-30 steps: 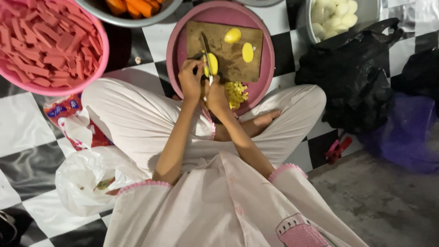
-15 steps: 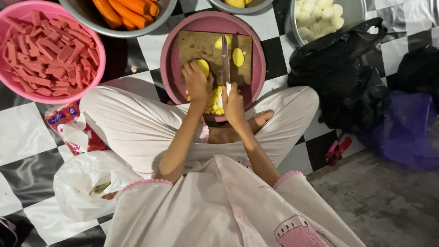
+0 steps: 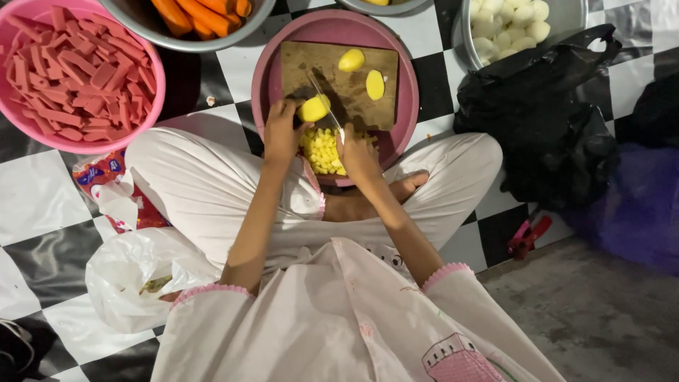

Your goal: Dicing boiled potatoes into small cubes on a wooden cutting board while sitting on the floor.

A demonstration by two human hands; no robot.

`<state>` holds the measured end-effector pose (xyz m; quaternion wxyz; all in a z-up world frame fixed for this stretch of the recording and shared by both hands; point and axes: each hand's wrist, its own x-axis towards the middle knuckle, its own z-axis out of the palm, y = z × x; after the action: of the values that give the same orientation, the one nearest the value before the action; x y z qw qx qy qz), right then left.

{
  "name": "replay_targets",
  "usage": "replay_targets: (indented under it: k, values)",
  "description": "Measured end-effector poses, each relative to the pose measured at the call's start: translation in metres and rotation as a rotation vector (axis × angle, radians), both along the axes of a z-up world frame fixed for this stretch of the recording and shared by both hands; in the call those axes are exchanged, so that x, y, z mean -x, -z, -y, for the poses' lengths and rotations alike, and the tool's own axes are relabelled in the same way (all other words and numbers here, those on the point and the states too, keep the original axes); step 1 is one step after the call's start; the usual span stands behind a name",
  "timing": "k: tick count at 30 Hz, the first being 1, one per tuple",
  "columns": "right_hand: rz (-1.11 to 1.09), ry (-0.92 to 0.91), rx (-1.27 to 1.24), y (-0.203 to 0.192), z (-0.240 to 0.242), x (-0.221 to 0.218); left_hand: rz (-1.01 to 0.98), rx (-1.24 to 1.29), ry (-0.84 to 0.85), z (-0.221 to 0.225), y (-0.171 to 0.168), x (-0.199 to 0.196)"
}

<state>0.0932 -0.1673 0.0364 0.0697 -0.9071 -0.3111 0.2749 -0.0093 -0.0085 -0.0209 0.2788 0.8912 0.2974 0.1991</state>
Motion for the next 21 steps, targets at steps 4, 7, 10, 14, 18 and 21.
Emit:
replay_targets:
  k: [4, 7, 10, 14, 18, 21]
  values:
    - [0.011, -0.037, 0.055, -0.013, -0.015, -0.004, -0.033, -0.034, -0.041, 0.001, 0.000, -0.001]
    - [0.038, -0.068, 0.067, 0.000, -0.024, -0.009, -0.011, 0.081, -0.026, -0.002, -0.004, 0.001]
    - [0.028, -0.048, 0.036, 0.031, -0.028, -0.017, -0.013, 0.119, -0.002, -0.003, -0.006, 0.000]
    - [-0.020, -0.009, 0.031, 0.006, -0.024, -0.012, -0.040, 0.129, -0.037, 0.002, -0.005, 0.001]
    - [-0.026, -0.023, 0.016, -0.036, -0.030, 0.000, -0.053, 0.048, -0.074, 0.003, -0.009, -0.001]
    - [0.017, -0.039, 0.059, 0.002, -0.033, -0.003, -0.033, 0.101, -0.030, 0.001, -0.013, 0.002]
